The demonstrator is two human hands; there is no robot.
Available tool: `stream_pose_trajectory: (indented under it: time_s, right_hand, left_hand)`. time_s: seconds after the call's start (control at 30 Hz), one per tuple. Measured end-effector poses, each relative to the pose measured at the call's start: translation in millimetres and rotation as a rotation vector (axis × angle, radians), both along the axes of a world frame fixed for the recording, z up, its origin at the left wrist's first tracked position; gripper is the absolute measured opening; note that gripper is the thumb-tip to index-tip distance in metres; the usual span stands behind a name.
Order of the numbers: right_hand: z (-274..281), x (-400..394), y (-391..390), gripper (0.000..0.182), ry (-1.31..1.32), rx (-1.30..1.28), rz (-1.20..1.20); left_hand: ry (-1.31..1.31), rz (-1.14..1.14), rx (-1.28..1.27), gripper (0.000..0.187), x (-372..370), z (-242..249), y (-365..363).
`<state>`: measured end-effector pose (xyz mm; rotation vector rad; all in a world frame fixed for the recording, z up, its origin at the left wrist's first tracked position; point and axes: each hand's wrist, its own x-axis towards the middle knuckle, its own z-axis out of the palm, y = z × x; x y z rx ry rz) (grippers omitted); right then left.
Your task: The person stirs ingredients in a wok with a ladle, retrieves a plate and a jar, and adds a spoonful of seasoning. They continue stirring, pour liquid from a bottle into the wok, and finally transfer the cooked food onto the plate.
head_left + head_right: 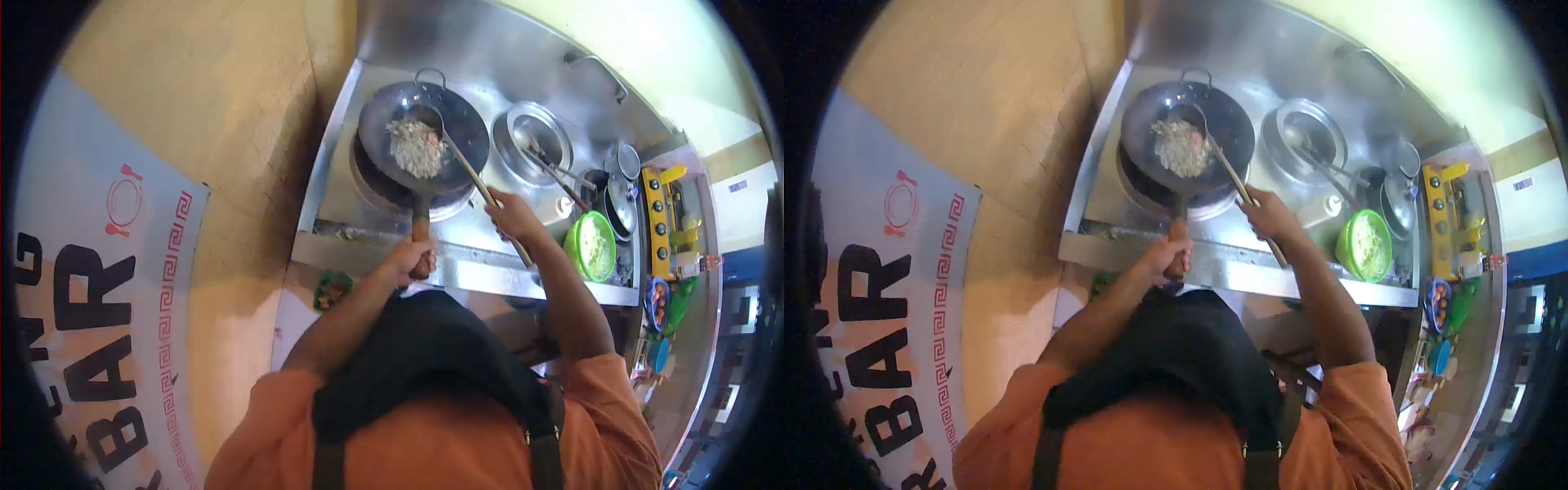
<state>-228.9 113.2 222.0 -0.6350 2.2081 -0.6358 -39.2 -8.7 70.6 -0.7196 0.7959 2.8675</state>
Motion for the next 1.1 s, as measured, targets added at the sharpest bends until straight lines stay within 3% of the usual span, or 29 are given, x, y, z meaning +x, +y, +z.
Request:
stream_pose_trajectory:
  time_s: [0.07, 0.13, 0.2, 0.23, 0.33, 0.37, 0.47, 0.5, 0.6, 0.63, 0.67, 0.7, 0.73, 0.8, 0.9, 0.93, 1.0, 1.03, 1.1]
  right_hand:
    - [-11.3, 6.8, -16.4, 0.049, -0.090, -0.133, -0.095]
    - [-13.4, -6.1, -14.1, 0.049, -0.091, -0.089, -0.047]
    - [-26.2, -19.4, 20.8, 0.053, 0.651, 0.008, 0.550]
    - [23.2, 10.1, 21.2, 0.058, 0.587, 0.313, 0.493]
    - [25.4, 2.0, 29.4, 0.061, 0.709, 0.413, 0.465]
    - [4.6, -10.6, 23.4, 0.062, 0.775, 0.266, 0.407]
    - [-28.7, -14.3, -35.9, 0.058, 0.695, 0.137, 0.383]
    - [-33.1, 0.8, -47.4, 0.039, 0.665, 0.161, 0.364]
    - [-1.0, 43.5, -12.8, 0.065, 0.650, 0.281, 0.546]
    - [9.6, 36.3, -0.3, 0.068, 0.643, 0.372, 0.543]
    - [7.7, 17.9, 13.2, 0.063, 0.628, 0.314, 0.490]
    - [-12.2, -10.8, 34.2, 0.057, 0.701, -0.180, 0.518]
    - [71.0, 22.3, 16.5, 0.054, 0.263, 0.151, 0.293]
    - [96.1, 26.3, 26.3, 0.055, -0.010, 0.143, 0.085]
    - [128.2, 34.8, 44.4, 0.052, -0.095, 0.167, 0.094]
    - [116.8, 31.1, 57.7, 0.052, -0.094, 0.172, 0.092]
    - [90.7, 31.5, 79.4, 0.053, 0.477, 0.100, 0.564]
    - [93.4, 42.3, 78.0, 0.058, 0.473, 0.289, 0.493]
    - [67.6, 38.9, 69.6, 0.058, 0.574, 0.346, 0.485]
  left_hand:
    - [-0.034, 0.011, -0.027, 0.013, -1.0, -6.2, 1.9]
    - [-0.021, 0.014, -0.022, 0.014, -2.9, -5.0, -0.5]
    - [-0.018, 0.019, 0.009, 0.015, -1.4, -9.1, 0.4]
    - [0.003, 0.007, -0.015, 0.015, -2.0, -11.4, -1.3]
    - [0.013, -0.004, -0.012, 0.015, 1.5, -15.1, 0.1]
    - [0.014, -0.002, 0.002, 0.015, -1.8, -12.3, -1.8]
    - [0.014, -0.035, 0.023, 0.015, -0.4, -3.0, -5.5]
    - [0.009, -0.050, 0.065, 0.011, -0.8, -10.7, -7.4]
    - [-0.065, 0.069, 0.096, 0.012, 12.2, 66.1, 14.3]
    - [-0.043, 0.096, 0.209, 0.016, 10.6, 88.9, 22.1]
    - [-0.046, 0.103, 0.222, 0.016, 10.9, 94.6, 34.1]
    - [-0.043, 0.081, 0.212, 0.018, 9.0, 99.4, 42.4]
    - [-0.037, 0.056, 0.192, 0.019, 5.4, 102.2, 42.9]
    - [-0.075, 0.050, 0.146, 0.020, -2.5, 82.5, 30.7]
    - [-0.017, 0.055, 0.122, 0.013, -5.5, 72.2, 19.8]
    - [-0.016, 0.053, 0.127, 0.013, -6.0, 69.5, 20.9]
    - [0.002, 0.061, 0.100, 0.011, -5.9, 59.4, 21.2]
    - [0.002, 0.061, 0.103, 0.011, -4.8, 53.6, 20.1]
    - [0.082, 0.034, 0.113, 0.011, -2.9, 41.7, 18.5]
